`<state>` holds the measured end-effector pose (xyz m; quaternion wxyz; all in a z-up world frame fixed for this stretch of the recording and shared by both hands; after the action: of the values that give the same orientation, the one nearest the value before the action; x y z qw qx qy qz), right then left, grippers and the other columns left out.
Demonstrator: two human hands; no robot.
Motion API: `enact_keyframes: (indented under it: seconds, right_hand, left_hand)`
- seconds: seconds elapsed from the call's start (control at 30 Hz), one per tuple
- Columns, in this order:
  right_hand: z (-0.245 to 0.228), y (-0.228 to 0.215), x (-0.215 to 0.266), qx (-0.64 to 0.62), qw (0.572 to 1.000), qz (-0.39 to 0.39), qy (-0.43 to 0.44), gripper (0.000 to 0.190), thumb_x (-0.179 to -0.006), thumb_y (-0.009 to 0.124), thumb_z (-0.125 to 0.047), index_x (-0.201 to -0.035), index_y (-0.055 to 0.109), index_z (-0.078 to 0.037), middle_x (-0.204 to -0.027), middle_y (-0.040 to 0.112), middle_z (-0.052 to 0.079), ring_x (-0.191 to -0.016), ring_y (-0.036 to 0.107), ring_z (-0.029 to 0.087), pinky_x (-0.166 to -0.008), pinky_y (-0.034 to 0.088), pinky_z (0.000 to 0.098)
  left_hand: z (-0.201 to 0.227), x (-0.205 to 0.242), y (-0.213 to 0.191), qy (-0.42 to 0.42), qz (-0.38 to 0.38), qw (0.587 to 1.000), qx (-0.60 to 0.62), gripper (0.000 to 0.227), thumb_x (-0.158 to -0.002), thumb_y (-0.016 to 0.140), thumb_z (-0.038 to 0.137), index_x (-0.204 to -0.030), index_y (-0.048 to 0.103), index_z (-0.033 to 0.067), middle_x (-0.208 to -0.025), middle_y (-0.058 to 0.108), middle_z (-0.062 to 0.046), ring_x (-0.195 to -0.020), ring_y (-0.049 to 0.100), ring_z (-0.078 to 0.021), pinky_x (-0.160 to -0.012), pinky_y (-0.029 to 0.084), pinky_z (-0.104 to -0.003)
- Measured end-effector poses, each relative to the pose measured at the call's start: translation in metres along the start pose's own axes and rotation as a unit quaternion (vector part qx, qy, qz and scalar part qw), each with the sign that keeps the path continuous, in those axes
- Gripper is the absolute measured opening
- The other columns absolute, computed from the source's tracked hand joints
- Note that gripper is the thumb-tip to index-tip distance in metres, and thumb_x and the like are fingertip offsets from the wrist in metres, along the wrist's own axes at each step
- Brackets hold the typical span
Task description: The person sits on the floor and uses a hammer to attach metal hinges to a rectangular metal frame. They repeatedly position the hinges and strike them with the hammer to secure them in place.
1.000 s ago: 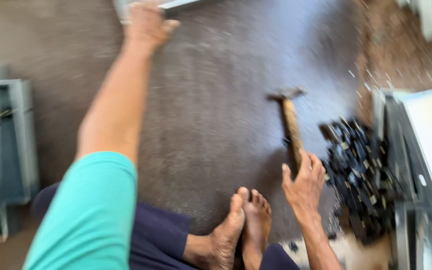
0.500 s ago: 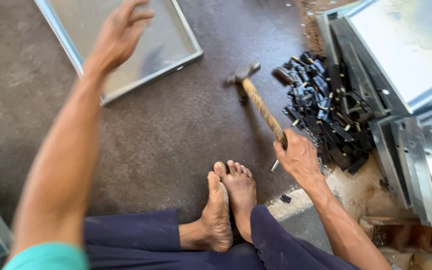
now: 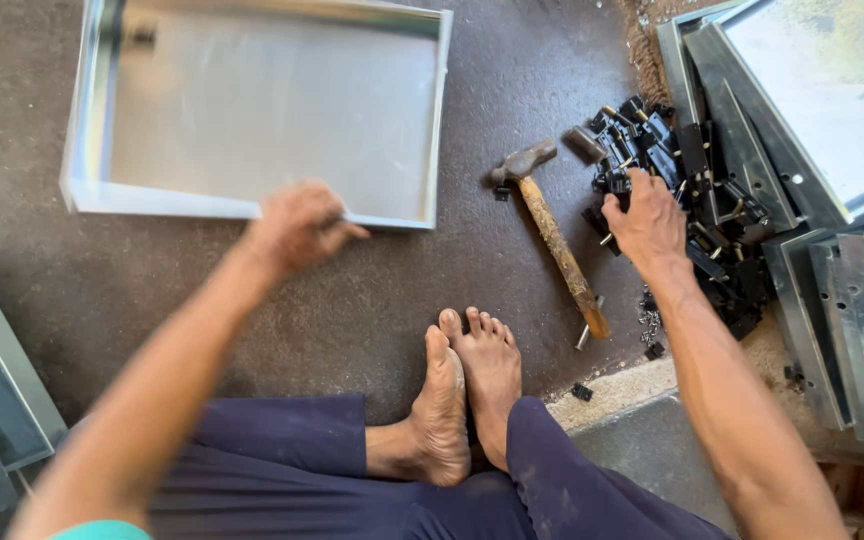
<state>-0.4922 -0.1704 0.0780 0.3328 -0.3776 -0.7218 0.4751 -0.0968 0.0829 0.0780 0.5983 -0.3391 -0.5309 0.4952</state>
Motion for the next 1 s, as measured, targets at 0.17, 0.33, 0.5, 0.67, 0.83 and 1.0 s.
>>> enact_keyframes:
  seconds: [0.17,0.33,0.5,0.67,0.83,1.0]
  right_hand:
    - [0.002,-0.018,-0.002,-0.102,0.994,0.026,0.026,0.061,-0.096,0.065,-0.009,-0.147,0.033,0.0,-0.102,0.065,0.03,-0.089,0.067,0.045,-0.083,0.054,0.053]
    - [0.003,-0.023,0.027,-0.5,0.854,0.034,0.14,0.037,-0.099,0.056,-0.001,-0.135,0.051,0.004,-0.106,0.064,0.016,-0.076,0.072,0.026,-0.066,0.064,0.0398]
    - [-0.104,-0.017,0.093,-0.569,0.819,-0.008,0.069,0.025,-0.1,0.06,-0.005,-0.124,0.056,-0.001,-0.103,0.068,0.01,-0.087,0.078,0.019,-0.075,0.066,0.0318]
    - [-0.128,-0.014,0.089,-0.255,0.965,-0.003,-0.055,0.032,-0.101,0.073,-0.024,-0.13,0.067,-0.012,-0.104,0.07,0.005,-0.088,0.069,0.019,-0.075,0.061,0.028]
    - [-0.026,-0.025,0.073,-0.041,0.997,0.051,-0.039,0.03,-0.099,0.073,-0.017,-0.127,0.065,-0.009,-0.124,0.064,0.014,-0.115,0.062,0.029,-0.102,0.053,0.0437]
    - [0.031,-0.001,0.064,-0.008,0.999,-0.014,0.027,0.036,-0.1,0.064,-0.005,-0.136,0.059,-0.003,-0.109,0.069,0.016,-0.098,0.067,0.029,-0.082,0.057,0.0383]
  left_hand:
    - [0.052,0.083,0.034,-0.015,0.223,0.969,0.105,0.038,-0.086,0.08,0.045,-0.081,0.068,0.0096,-0.077,0.067,-0.005,-0.068,0.062,-0.0189,-0.055,0.051,-0.036]
    - [0.069,0.1,0.013,-0.136,0.169,0.968,0.124,0.04,-0.08,0.082,0.045,-0.094,0.072,0.0091,-0.094,0.072,-0.009,-0.085,0.069,-0.0256,-0.075,0.055,-0.041]
    - [0.168,0.035,0.004,-0.176,0.03,0.771,0.612,0.061,-0.088,0.074,0.041,-0.138,0.057,0.0115,-0.106,0.073,-0.012,-0.087,0.072,-0.0183,-0.072,0.058,-0.032]
    - [0.178,-0.001,0.002,-0.174,0.051,0.661,0.728,0.039,-0.094,0.068,0.018,-0.131,0.058,0.0084,-0.094,0.072,-0.007,-0.074,0.066,-0.0128,-0.063,0.057,-0.025]
    - [0.081,0.015,-0.01,-0.177,0.154,0.791,0.565,0.018,-0.098,0.064,0.009,-0.114,0.074,0.0078,-0.093,0.071,-0.005,-0.072,0.061,-0.0076,-0.064,0.052,-0.024]
    - [0.127,0.004,-0.027,-0.074,0.2,0.933,0.291,0.036,-0.086,0.08,0.019,-0.12,0.071,0.0095,-0.105,0.068,-0.009,-0.083,0.064,-0.0209,-0.072,0.054,-0.035]
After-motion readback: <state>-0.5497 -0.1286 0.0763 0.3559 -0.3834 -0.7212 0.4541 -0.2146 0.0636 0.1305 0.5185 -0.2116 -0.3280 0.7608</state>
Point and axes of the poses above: each hand's wrist, its own x-axis away from the middle knuckle, its own y-axis out of the palm, z = x × y, the point moved 7 cm from there along -x, towards the middle knuckle
